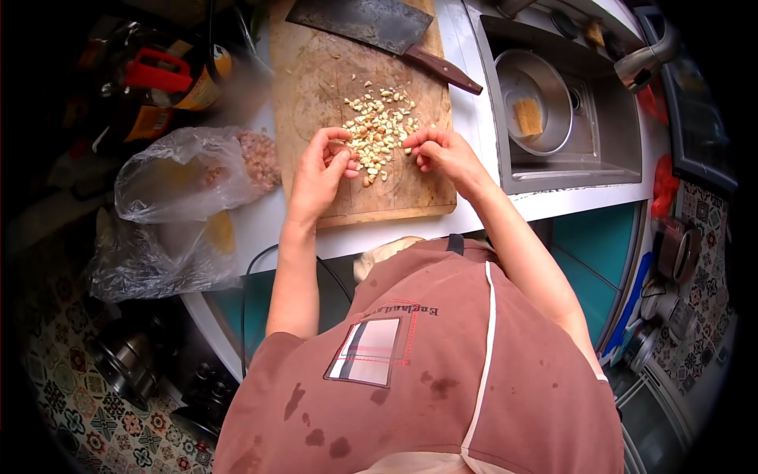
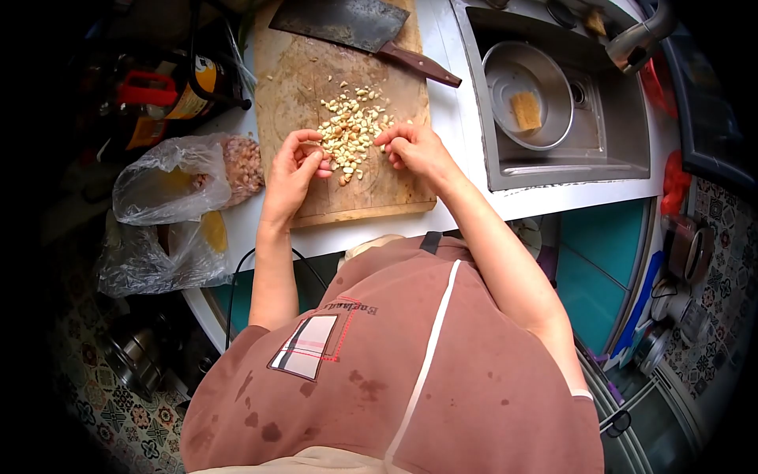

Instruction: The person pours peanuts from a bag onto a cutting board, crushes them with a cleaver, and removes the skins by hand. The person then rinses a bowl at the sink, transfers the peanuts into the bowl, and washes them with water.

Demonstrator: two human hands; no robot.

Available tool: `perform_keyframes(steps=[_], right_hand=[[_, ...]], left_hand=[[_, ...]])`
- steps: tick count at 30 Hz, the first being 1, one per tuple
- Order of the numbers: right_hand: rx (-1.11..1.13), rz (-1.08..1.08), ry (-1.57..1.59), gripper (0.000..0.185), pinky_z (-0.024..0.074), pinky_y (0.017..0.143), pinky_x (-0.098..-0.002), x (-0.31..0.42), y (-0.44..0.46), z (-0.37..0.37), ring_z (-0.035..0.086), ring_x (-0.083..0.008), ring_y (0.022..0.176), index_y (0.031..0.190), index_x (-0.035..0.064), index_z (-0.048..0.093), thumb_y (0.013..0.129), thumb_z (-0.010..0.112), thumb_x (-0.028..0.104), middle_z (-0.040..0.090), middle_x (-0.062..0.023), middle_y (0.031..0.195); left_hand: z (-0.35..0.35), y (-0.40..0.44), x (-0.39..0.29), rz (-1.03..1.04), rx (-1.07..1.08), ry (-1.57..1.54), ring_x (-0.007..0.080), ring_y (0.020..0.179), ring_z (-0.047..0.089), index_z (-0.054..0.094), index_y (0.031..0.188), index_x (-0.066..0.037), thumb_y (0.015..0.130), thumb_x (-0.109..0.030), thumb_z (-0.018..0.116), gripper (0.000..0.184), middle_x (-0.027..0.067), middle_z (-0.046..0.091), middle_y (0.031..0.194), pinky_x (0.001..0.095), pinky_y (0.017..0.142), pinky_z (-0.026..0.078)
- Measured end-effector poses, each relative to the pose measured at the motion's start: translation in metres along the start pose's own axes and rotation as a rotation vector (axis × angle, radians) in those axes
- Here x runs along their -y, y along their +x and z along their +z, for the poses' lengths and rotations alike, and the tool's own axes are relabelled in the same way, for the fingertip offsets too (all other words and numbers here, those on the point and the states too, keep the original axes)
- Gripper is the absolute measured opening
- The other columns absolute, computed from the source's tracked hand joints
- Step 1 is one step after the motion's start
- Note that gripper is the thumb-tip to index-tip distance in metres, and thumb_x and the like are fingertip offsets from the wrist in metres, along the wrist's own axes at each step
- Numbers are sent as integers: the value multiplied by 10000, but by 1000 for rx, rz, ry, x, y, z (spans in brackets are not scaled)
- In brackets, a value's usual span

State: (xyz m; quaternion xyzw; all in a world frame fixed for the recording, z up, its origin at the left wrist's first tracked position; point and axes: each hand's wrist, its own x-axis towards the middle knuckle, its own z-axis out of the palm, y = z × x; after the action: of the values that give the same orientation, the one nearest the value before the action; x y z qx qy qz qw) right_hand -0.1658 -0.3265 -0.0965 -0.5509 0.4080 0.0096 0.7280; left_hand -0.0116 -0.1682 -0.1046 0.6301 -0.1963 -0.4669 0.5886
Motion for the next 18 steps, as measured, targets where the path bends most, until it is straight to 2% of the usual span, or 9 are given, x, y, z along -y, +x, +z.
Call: perform_keyframes(steps=[3, 4, 6, 9, 10, 11, 13, 14, 18], right_hand=[[2, -26, -107, 224, 424, 574, -204, 1, -1, 3, 497, -62, 623, 918, 24, 646, 804, 453, 38, 552, 11, 697], [24, -47, -125, 206, 429, 576, -217, 0, 0, 3, 504, -68, 625, 919, 30, 648, 806, 477, 51, 558, 5, 691], [64, -89, -162, 173, 438, 581, -243, -5, 1, 1, 517, -82, 629, 921, 42, 654, 811, 524, 77, 569, -6, 679], [-41, -295, -448, 159, 456, 598, -292, -14, 3, 7, 547, -120, 636, 938, 54, 655, 813, 580, 119, 598, -46, 675], [-40, -329, -540, 162, 471, 635, -341, -10, -1, 11, 592, -209, 700, 931, 64, 639, 787, 626, 139, 611, -91, 748], [-71, -413, -670, 157, 471, 645, -351, -13, -1, 15, 593, -233, 723, 917, 63, 629, 781, 629, 142, 607, -98, 772], [-134, -585, -930, 151, 471, 665, -373, -18, 1, 21, 593, -282, 769, 890, 62, 609, 769, 636, 148, 598, -113, 820], [-134, -564, -966, 148, 465, 694, -398, -16, 0, 23, 577, -322, 814, 855, 61, 578, 758, 637, 157, 581, -124, 861], [-140, -571, -950, 120, 464, 684, -392, -17, 5, 22, 578, -311, 787, 838, 55, 574, 773, 617, 146, 586, -126, 835]], left_hand=[[-2, 4, 6, -41, 81, 191, 80, 690, 564, 574, 974, 3, 871, -7, 489, 134, 40, 568, 828, 212, 620, 492], [4, 3, 5, -50, 54, 198, 117, 693, 580, 605, 917, 6, 836, -14, 539, 107, 63, 583, 825, 243, 631, 491], [13, 2, 4, 123, 58, 450, 161, 696, 587, 607, 906, -2, 804, -13, 565, 111, 86, 581, 816, 280, 645, 489], [23, 2, 1, 296, 19, 774, 260, 726, 585, 611, 868, -34, 740, -42, 633, 130, 124, 574, 822, 336, 674, 477], [24, 4, 7, 350, -8, 842, 267, 732, 583, 611, 865, -40, 734, -53, 643, 135, 123, 574, 826, 337, 674, 476], [24, 6, 11, 404, -36, 910, 275, 737, 581, 611, 862, -47, 729, -64, 653, 141, 122, 574, 830, 337, 675, 476], [25, 8, 13, 437, -68, 925, 254, 716, 591, 620, 862, -32, 751, -69, 647, 121, 121, 585, 810, 320, 644, 470], [25, 9, 13, 454, -84, 934, 243, 705, 596, 625, 863, -24, 761, -72, 645, 114, 120, 591, 800, 312, 629, 467], [17, 9, 6, 355, -109, 737, 267, 690, 593, 624, 828, -19, 782, -88, 630, 84, 128, 598, 785, 334, 623, 467]])
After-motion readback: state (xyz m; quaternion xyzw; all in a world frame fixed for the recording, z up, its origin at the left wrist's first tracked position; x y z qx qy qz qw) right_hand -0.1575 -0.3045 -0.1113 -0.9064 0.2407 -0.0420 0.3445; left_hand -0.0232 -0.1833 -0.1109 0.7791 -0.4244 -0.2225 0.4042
